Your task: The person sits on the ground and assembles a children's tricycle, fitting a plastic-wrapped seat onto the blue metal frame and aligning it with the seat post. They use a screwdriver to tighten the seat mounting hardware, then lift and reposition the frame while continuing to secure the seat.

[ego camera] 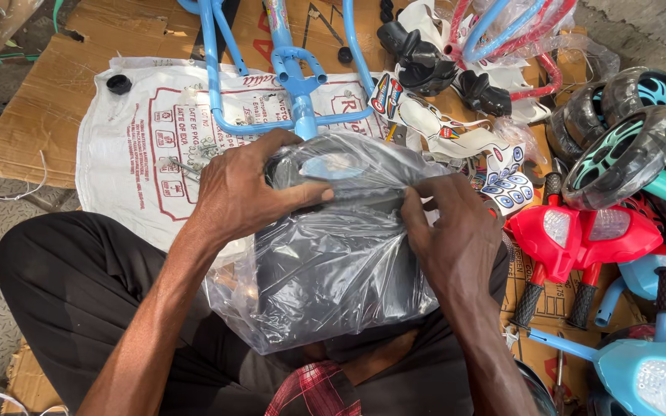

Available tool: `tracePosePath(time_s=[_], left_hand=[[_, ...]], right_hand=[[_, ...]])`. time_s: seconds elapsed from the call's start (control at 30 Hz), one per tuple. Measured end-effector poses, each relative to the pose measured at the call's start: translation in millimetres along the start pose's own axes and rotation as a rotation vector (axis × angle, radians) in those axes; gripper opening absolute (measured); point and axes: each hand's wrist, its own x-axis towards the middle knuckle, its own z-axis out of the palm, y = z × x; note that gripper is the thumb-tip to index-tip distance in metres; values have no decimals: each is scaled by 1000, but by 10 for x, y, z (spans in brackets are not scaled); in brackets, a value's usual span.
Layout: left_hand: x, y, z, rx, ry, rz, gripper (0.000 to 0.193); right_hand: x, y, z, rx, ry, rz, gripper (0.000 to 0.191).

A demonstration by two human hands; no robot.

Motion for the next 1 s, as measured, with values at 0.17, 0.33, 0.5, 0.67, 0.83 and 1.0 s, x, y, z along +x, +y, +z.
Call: tracePosePath(time_s=[0.17,0.33,0.5,0.67,0.83,1.0], left_hand=[[4,34,-11,14,-24,-99,83],[-31,51,-3,21,20,-190,62],[19,-19,-9,29,-106,-329,59],[22,-55,-33,-106,8,-248,49],[49,-23,-137,-169,-30,105,49],[90,131,-194,-62,-305,-203,67]], right_hand=[[55,54,142,47,46,146,16],[-10,-14,125,103,160,-119,19],[-237,-189,117,148,-131,-450,39],[-417,-300,130,79,-306,-495,64],[-467,-247,85,122,-352,-451,67],[-459,-243,98,102,-352,-481,63]])
